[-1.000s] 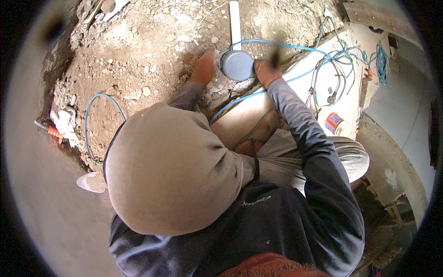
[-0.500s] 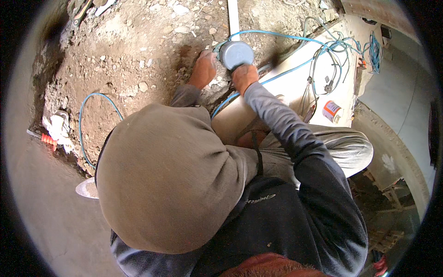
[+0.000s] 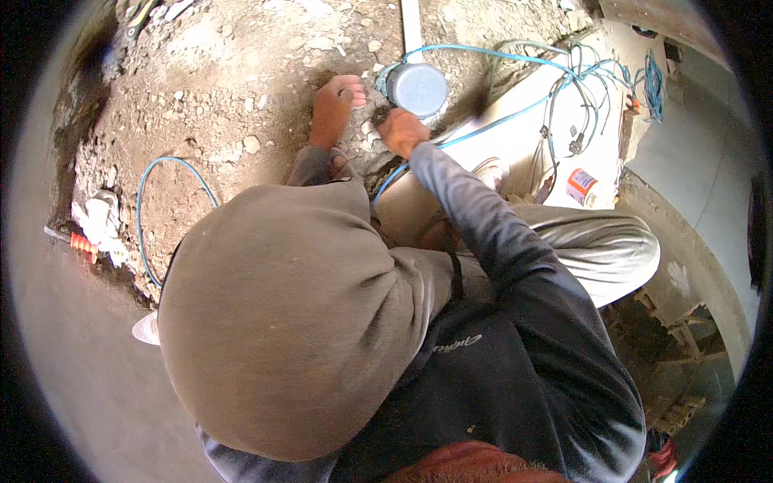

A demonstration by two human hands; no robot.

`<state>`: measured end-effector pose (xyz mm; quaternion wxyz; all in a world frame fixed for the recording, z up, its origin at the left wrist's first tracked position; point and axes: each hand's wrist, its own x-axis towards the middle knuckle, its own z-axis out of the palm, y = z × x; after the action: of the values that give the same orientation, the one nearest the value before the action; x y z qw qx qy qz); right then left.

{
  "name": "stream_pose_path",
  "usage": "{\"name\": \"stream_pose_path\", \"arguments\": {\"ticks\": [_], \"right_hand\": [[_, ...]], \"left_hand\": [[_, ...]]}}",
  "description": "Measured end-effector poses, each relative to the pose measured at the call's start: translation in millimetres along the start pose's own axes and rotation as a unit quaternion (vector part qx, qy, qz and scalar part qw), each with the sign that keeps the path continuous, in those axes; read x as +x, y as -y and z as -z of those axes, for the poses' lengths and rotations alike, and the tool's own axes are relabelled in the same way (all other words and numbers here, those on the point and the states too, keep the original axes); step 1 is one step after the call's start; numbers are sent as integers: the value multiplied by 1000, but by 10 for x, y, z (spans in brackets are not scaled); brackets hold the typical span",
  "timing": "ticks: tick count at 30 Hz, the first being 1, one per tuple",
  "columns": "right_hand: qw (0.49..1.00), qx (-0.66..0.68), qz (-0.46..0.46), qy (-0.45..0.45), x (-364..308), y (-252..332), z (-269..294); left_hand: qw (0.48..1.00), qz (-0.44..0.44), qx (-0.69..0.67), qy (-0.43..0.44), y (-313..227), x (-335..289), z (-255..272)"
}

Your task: The person sits on the floor and uses a screwdriver to tighten screws on a small electrical box. They then pick up a blue wire and a round ceiling light fixture, positioning the fixture over the box and securing it with the wire.

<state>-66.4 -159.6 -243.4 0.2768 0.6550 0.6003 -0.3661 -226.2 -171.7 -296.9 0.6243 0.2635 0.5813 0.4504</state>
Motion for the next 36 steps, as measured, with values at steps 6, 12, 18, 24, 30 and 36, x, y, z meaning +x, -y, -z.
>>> {"name": "stream_pose_path", "arguments": {"ticks": [6, 12, 18, 24, 30, 36], "right_hand": [[998, 19, 53, -29, -40, 133, -43], [984, -23, 177, -23, -260, 312, 145], [971, -93, 218, -17, -32, 368, 917], [941, 21, 338, 21, 701, -231, 1296], [955, -13, 276, 104, 285, -988, 1948], [947, 19, 288, 143, -1310, -408, 2109]], "left_hand": [[997, 25, 64, 44, -14, 19, -29], [961, -115, 93, 235, 234, 31, -22], [935, 107, 141, 308, -94, -13, 122], [951, 79, 132, 267, 141, 54, 25], [972, 62, 180, 139, 273, 72, -204], [963, 27, 255, 87, 239, 72, -238]]}}
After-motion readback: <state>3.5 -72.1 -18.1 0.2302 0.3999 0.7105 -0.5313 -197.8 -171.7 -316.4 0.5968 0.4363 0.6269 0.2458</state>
